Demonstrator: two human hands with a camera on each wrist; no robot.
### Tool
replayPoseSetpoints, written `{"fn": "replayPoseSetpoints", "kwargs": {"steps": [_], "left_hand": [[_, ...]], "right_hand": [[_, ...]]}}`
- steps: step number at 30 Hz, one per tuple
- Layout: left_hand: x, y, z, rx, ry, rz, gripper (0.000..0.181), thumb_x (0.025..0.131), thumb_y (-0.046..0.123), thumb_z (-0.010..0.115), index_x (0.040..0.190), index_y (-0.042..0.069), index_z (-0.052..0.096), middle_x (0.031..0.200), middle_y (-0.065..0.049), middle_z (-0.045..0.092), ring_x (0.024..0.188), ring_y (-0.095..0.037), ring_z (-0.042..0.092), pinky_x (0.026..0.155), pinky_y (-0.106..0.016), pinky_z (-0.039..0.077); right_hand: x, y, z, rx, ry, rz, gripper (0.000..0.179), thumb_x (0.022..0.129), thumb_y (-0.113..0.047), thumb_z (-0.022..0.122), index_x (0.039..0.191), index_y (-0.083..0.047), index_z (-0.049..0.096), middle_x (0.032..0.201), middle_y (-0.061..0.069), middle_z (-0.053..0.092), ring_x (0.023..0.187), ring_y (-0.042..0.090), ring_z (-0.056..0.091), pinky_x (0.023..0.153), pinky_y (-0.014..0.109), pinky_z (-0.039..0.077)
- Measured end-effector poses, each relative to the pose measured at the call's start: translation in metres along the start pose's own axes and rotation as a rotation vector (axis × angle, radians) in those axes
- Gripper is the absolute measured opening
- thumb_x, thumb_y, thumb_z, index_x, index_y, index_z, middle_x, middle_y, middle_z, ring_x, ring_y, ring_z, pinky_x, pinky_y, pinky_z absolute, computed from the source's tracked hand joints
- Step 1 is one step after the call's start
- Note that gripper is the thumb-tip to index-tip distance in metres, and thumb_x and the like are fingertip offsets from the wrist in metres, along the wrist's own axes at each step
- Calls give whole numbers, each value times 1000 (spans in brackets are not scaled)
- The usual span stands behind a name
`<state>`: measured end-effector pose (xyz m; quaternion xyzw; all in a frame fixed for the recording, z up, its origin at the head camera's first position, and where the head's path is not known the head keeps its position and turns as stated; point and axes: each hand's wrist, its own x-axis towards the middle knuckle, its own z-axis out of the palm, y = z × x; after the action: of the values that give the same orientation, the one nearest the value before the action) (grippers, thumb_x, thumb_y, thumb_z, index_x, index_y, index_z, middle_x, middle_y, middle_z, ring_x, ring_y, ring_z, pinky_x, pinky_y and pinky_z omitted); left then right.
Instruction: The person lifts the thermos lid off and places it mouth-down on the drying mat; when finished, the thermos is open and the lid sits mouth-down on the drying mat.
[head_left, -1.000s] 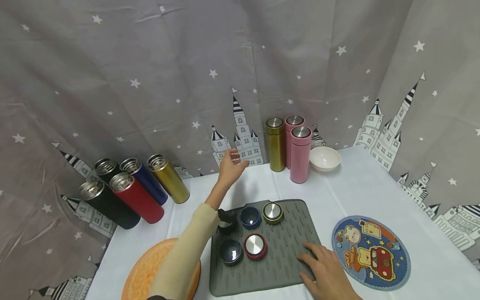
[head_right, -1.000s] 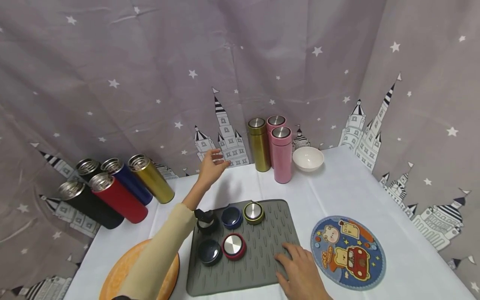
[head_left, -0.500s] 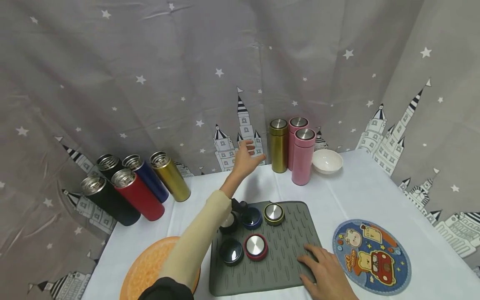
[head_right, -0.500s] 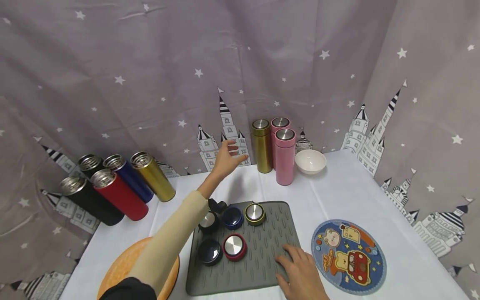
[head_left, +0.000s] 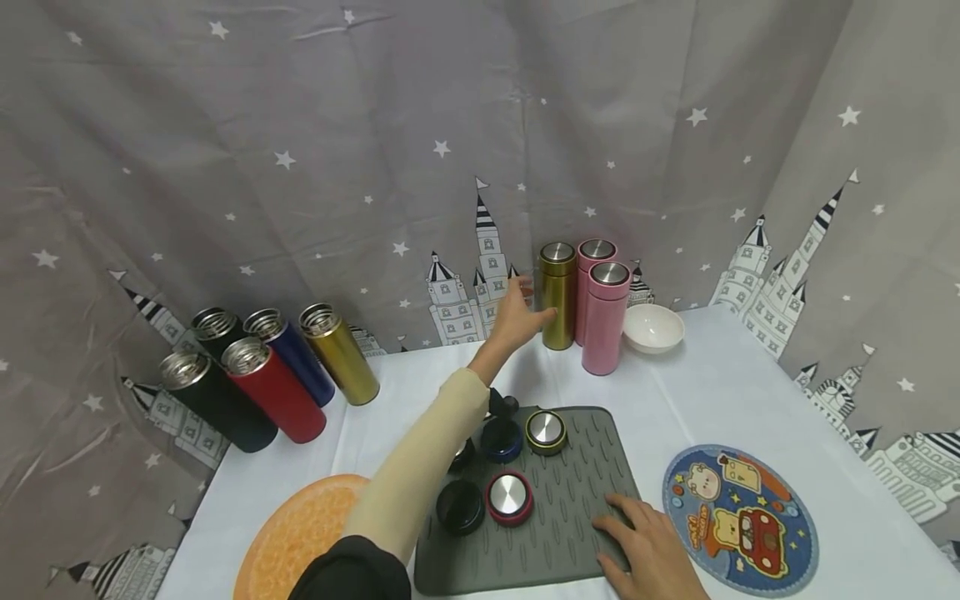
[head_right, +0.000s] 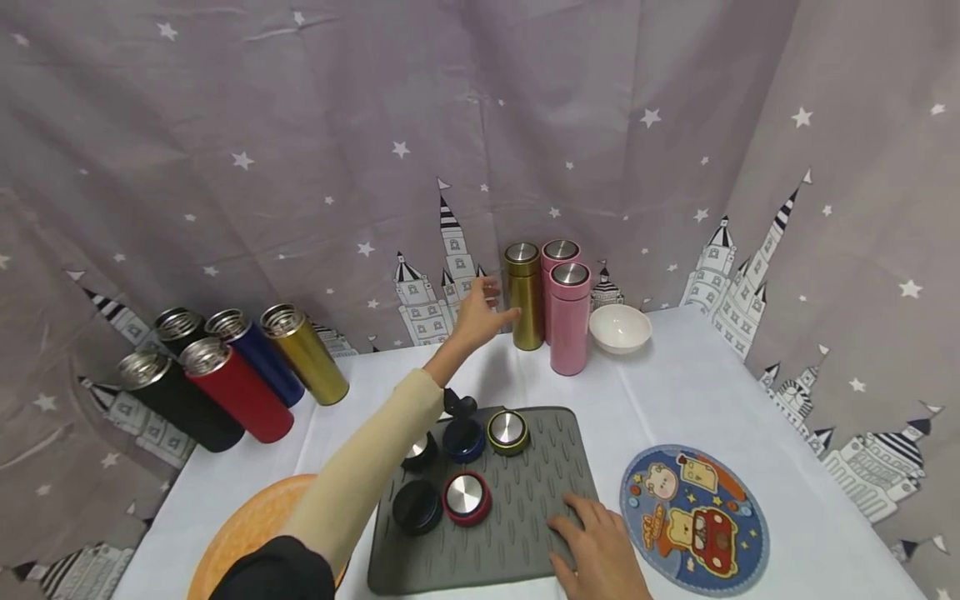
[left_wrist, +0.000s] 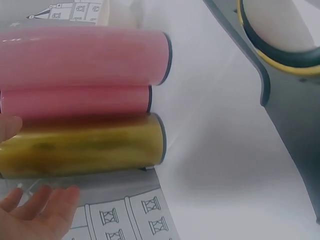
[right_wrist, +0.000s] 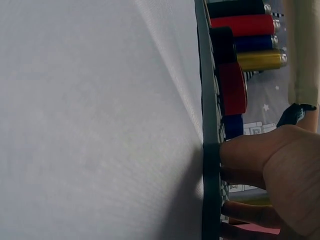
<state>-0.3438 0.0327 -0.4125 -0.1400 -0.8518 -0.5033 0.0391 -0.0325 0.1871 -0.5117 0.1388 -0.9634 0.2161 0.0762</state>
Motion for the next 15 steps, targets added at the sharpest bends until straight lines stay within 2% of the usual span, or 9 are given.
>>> {"fn": "replayPoseSetpoints", "kwargs": {"steps": [8, 15], "left_hand": [[5, 8, 11, 86, 15, 23, 77, 81, 24, 82, 140, 2, 39, 133, -19, 56, 119, -33, 56, 99, -42, 46], [13, 9, 17, 103, 33, -36, 85, 81, 27, 83, 146, 4, 33, 138, -18, 52, 124, -30, 52, 104, -42, 43]], "right_hand": [[-1, 1, 0, -1, 10, -7, 32, 75, -29, 85, 104, -18, 75, 124, 10, 60, 114, 34, 57, 94, 55, 46], [-2, 2, 2, -2, 57, -34, 33, 73, -28, 86, 103, -19, 75, 123, 10, 60, 112, 33, 58, 91, 56, 47]]}}
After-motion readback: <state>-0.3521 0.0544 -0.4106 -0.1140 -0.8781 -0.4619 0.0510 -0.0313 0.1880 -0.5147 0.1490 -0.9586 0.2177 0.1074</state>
